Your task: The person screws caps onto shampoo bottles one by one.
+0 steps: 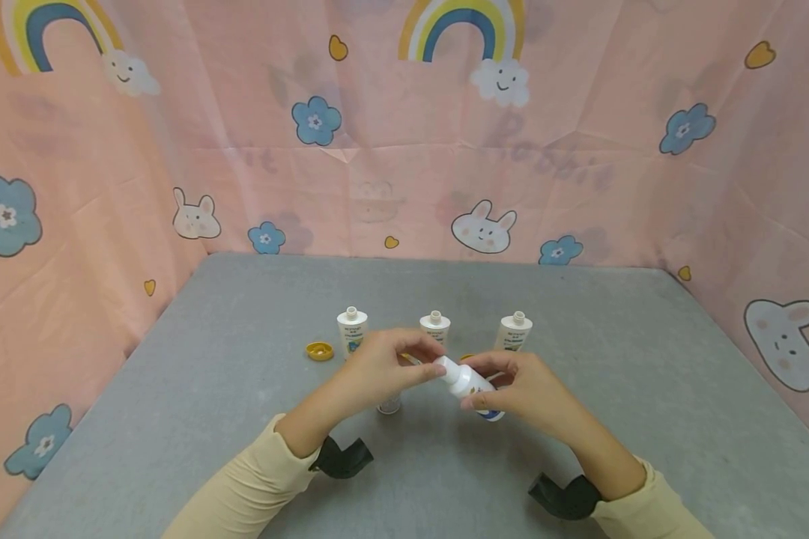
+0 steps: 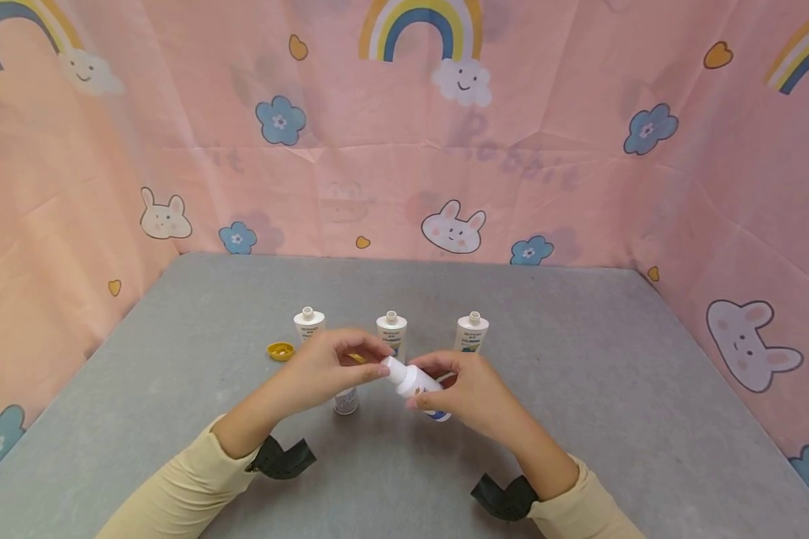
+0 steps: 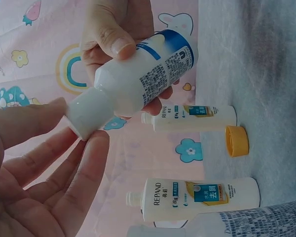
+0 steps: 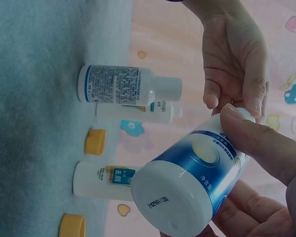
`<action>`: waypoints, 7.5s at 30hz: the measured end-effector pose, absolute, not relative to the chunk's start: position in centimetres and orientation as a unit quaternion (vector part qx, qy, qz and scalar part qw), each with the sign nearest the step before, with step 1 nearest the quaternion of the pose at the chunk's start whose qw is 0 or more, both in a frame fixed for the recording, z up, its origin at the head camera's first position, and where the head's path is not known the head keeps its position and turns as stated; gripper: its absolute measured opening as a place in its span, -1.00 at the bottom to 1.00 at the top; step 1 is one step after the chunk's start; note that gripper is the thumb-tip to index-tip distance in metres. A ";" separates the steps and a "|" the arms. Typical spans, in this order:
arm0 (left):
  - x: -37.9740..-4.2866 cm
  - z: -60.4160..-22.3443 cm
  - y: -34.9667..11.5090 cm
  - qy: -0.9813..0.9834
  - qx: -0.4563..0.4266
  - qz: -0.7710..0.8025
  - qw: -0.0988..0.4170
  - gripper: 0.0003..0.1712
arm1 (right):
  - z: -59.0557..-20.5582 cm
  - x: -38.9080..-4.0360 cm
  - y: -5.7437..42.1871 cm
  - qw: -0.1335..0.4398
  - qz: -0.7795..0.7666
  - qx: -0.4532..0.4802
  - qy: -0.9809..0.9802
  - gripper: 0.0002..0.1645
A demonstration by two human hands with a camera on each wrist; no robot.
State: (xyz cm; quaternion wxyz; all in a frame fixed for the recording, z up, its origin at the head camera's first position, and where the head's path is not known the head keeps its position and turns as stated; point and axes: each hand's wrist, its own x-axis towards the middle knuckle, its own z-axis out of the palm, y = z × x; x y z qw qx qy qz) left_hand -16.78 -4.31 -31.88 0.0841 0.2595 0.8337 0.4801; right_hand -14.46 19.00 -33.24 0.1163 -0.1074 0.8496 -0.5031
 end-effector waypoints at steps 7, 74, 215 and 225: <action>-16.7 -31.8 -4.4 0.822 0.276 0.490 0.088 -0.70 | -33.2 -14.5 19.0 0.118 -0.502 -0.110 0.850 -0.45; -16.6 -31.9 -4.2 0.839 0.263 0.469 0.079 -0.85 | -33.3 -14.5 18.8 0.110 -0.489 -0.117 0.857 -0.47; -16.4 -32.6 -3.5 0.842 0.278 0.458 0.070 -0.82 | -33.1 -14.4 19.0 0.115 -0.488 -0.123 0.856 -0.48; -16.4 -32.6 -3.4 0.832 0.307 0.459 0.053 -0.82 | -33.1 -14.5 19.2 0.097 -0.472 -0.133 0.866 -0.52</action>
